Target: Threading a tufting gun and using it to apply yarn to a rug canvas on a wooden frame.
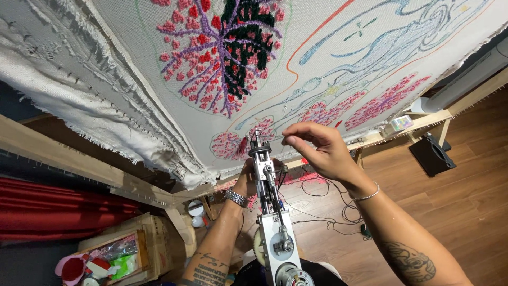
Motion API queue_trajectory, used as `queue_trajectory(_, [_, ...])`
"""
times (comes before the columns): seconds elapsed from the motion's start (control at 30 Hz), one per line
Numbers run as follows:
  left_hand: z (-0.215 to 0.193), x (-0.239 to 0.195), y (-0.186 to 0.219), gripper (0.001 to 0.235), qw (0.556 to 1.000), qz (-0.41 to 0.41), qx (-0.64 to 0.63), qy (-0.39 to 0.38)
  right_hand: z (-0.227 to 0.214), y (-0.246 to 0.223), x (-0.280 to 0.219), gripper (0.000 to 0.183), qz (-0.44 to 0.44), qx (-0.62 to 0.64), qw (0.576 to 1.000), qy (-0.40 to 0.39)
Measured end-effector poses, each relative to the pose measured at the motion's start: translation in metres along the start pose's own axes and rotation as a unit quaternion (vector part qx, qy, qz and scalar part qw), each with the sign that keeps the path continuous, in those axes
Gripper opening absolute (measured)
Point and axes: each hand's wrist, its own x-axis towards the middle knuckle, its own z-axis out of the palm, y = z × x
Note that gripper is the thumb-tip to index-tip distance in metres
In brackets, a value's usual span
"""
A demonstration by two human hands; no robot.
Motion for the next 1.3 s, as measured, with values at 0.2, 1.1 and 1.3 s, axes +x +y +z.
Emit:
queue_trajectory(0.2, [0.01, -0.006, 0.013, 0.068, 0.993, 0.013, 0.102, 0.065, -0.006, 0.007, -0.01, 0.018, 0.052, 0.004, 0.997, -0.06])
queue_trajectory(1.1, [0.0, -0.004, 0.009, 0.084, 0.999, 0.025, 0.036, -0.027, 0.066, 0.007, -0.017, 0.016, -0.027, -0.054, 0.979, 0.195])
queue_trajectory(1.3, [-0.02, -0.001, -0.003, 0.073, 0.998, 0.038, 0.029, 0.029, 0.056, -0.003, -0.005, 0.021, -0.038, -0.172, 0.975, 0.136])
